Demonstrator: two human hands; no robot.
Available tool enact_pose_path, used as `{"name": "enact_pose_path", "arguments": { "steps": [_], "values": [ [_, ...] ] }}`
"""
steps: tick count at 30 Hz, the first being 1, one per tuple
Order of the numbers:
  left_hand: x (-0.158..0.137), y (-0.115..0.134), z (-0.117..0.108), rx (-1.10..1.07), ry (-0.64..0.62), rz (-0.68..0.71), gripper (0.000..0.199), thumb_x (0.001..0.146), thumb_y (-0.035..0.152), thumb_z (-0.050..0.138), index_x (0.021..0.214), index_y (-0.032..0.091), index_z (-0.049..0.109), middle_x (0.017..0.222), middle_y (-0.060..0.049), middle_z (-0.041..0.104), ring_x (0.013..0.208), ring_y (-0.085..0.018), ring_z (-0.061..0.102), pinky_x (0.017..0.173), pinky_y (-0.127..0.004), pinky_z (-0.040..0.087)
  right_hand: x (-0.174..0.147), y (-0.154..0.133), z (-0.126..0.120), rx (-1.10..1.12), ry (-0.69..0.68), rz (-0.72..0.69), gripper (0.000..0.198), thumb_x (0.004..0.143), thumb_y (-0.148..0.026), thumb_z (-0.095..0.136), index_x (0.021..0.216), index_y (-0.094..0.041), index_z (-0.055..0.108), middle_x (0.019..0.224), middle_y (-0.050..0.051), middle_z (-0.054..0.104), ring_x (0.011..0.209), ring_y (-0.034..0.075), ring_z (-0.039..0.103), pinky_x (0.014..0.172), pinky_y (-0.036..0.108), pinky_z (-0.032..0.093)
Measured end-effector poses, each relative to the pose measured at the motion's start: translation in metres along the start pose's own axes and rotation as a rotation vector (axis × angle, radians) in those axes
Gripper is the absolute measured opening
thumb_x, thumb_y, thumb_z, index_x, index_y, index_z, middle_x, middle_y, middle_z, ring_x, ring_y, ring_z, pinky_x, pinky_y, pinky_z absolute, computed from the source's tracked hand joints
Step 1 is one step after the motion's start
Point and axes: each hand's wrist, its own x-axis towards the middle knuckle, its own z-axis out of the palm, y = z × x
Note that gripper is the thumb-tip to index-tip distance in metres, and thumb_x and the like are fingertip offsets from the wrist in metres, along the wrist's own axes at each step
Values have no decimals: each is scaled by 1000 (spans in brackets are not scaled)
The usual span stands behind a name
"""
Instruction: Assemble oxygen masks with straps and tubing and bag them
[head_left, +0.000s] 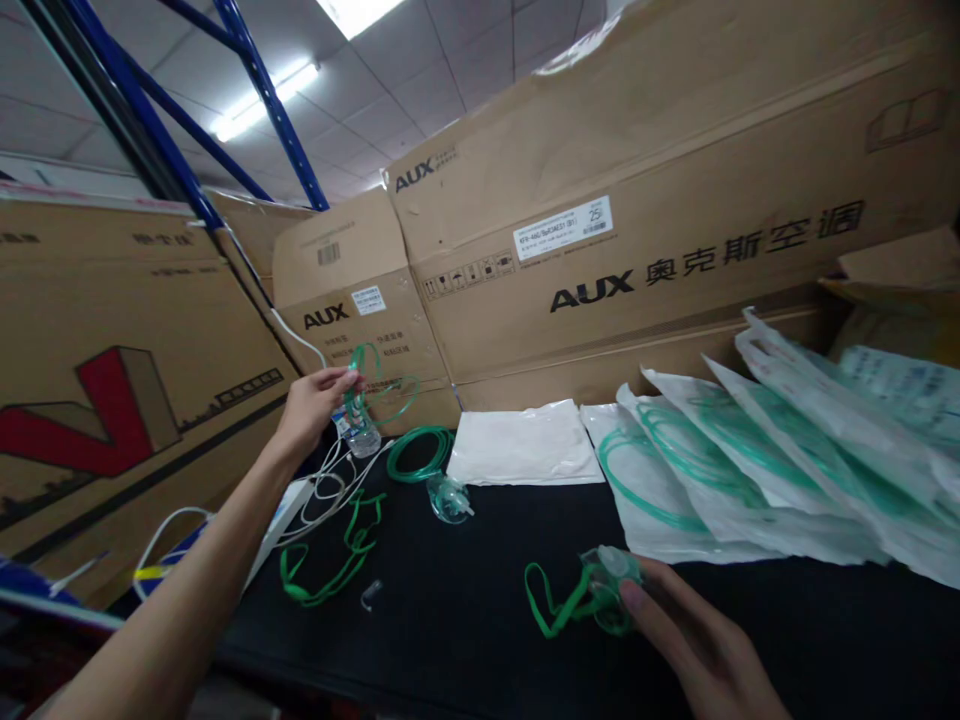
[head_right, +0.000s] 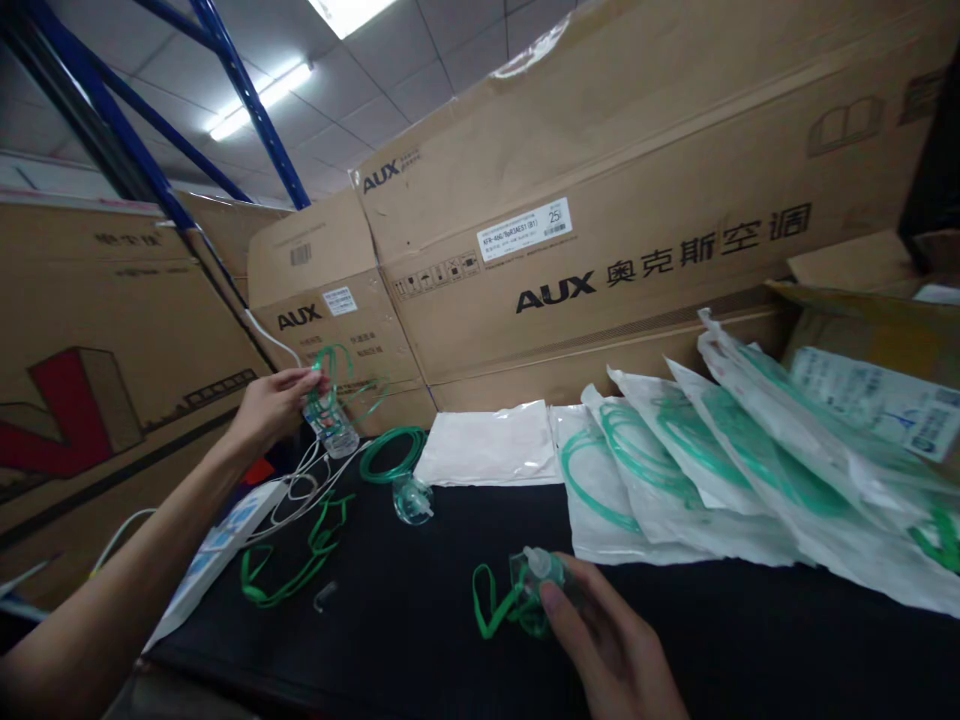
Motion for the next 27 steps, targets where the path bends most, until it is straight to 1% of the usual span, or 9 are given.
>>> {"name": "enact_pose_path", "arguments": {
  "steps": [3, 9, 12, 15, 17, 19, 22, 25, 27],
  "values": [
    [-16, 32, -5, -30, -9, 53, 52, 68, 53, 86, 101, 13, 75, 92, -9, 80, 90, -23, 74, 69, -26, 55, 0, 10, -8, 35, 12, 45, 27, 71, -45, 86, 92, -29, 84, 96, 3, 85, 103, 34, 78, 87, 36, 66],
    [-55, 70, 1, -113, -108, 84, 55, 71, 56, 85, 103, 13, 75, 96, -10, 80, 91, -23, 75, 75, -29, 58, -3, 46, -28, 164, 185, 139, 40, 72, -43, 88, 109, -28, 81, 123, 5, 79, 121, 35, 70, 83, 39, 68],
    [-82, 85, 14, -152, -180, 65, 50, 73, 54, 85, 102, 15, 75, 96, -11, 81, 89, -25, 76, 76, -33, 60, 2, 43, -29, 356, 140, 146, 34, 78, -48, 83, 103, -26, 81, 120, 8, 80, 119, 36, 70, 92, 49, 64],
    [-128, 94, 37, -71, -282, 94, 37, 79, 50, 80, 97, 18, 76, 90, -9, 82, 86, -26, 77, 80, -38, 61, 5, 32, -32, 458, 67, 102, 31, 81, -54, 76, 91, -25, 83, 104, 9, 84, 109, 37, 75, 94, 57, 61],
    [-170, 91, 60, 39, -370, 140, 25, 86, 44, 74, 97, 21, 77, 87, -6, 82, 85, -27, 77, 81, -40, 61, 1, 26, -40, 461, 33, 98, 32, 84, -56, 72, 88, -27, 84, 101, 9, 84, 103, 36, 77, 97, 58, 59],
    [-216, 80, 89, 108, -407, 181, 16, 91, 36, 69, 99, 24, 77, 94, -5, 82, 87, -27, 77, 79, -39, 61, -6, 25, -52, 415, 17, 95, 34, 89, -58, 65, 92, -31, 84, 104, 7, 84, 101, 35, 77, 99, 58, 59],
    [-279, 56, 135, 202, -532, 180, 12, 93, 23, 68, 102, 25, 76, 99, -6, 82, 90, -28, 78, 82, -40, 61, -19, 28, -74, 288, -12, 79, 37, 93, -60, 55, 95, -36, 83, 102, 5, 85, 95, 34, 79, 92, 55, 63],
    [-313, 43, 167, 354, -584, 191, 16, 86, 17, 77, 101, 23, 77, 97, -8, 80, 90, -32, 75, 81, -45, 62, -26, 30, -95, 154, -69, 94, 42, 92, -64, 54, 94, -35, 83, 97, 7, 85, 89, 34, 80, 81, 50, 66],
    [-319, 43, 173, 359, -582, 219, 26, 82, 19, 82, 107, 23, 75, 102, -8, 78, 96, -32, 73, 85, -46, 61, -26, 30, -103, 95, -80, 115, 44, 91, -66, 53, 96, -34, 83, 97, 8, 85, 87, 36, 80, 78, 50, 66]
  ]
}}
